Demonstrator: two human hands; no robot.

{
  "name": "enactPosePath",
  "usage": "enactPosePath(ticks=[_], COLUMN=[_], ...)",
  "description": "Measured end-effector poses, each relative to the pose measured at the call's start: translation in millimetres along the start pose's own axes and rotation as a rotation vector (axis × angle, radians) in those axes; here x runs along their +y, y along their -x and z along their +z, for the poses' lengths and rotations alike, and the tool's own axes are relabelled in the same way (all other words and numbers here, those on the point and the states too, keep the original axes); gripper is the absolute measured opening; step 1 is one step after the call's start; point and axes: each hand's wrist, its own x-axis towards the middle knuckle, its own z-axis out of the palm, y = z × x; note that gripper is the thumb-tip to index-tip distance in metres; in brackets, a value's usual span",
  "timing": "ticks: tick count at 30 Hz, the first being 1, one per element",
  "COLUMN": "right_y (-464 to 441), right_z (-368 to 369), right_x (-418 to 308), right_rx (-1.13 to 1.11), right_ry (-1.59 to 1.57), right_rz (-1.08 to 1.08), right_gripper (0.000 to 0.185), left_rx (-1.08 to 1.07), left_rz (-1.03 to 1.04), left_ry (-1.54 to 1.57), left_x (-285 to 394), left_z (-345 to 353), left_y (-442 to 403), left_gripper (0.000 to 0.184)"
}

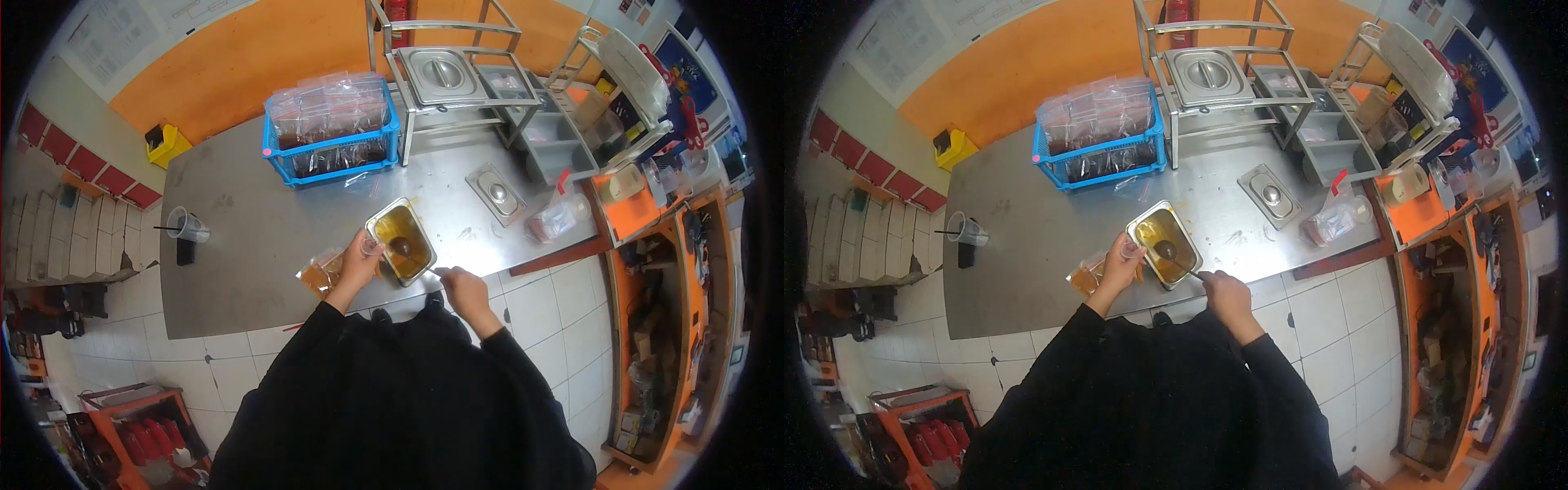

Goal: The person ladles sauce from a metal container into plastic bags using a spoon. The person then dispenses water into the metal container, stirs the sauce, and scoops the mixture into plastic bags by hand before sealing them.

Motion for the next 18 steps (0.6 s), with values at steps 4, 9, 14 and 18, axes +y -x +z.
enactPosePath(ticks=[4,9,14,18], right_y=[-8.7,-43.1,-55.1,-38.5], right_z=[-3.0,-39.4,-20.2,-5.3], right_x=[-6.2,-28.9,-9.9,-8.5], right_rx=[-0.022,0.092,0.001,-0.093], right_ry=[0.317,0.442,0.509,0.531], right_rz=[-0.113,-0.206,-0.189,-0.176], right_gripper=[0.031,0.023,0.016,0.011], left_rx=[0.02,0.013,0.013,0.043], left_rz=[-0.002,-0.018,-0.016,-0.011], left_ry=[-0.015,-0.084,-0.203,-0.287], left_x=[6.7,13.9,22.5,25.0], left_z=[4.0,10.7,16.5,19.7], left_y=[-4.9,-9.6,-9.3,-6.7], left_gripper=[0.028,0.032,0.03,0.028])
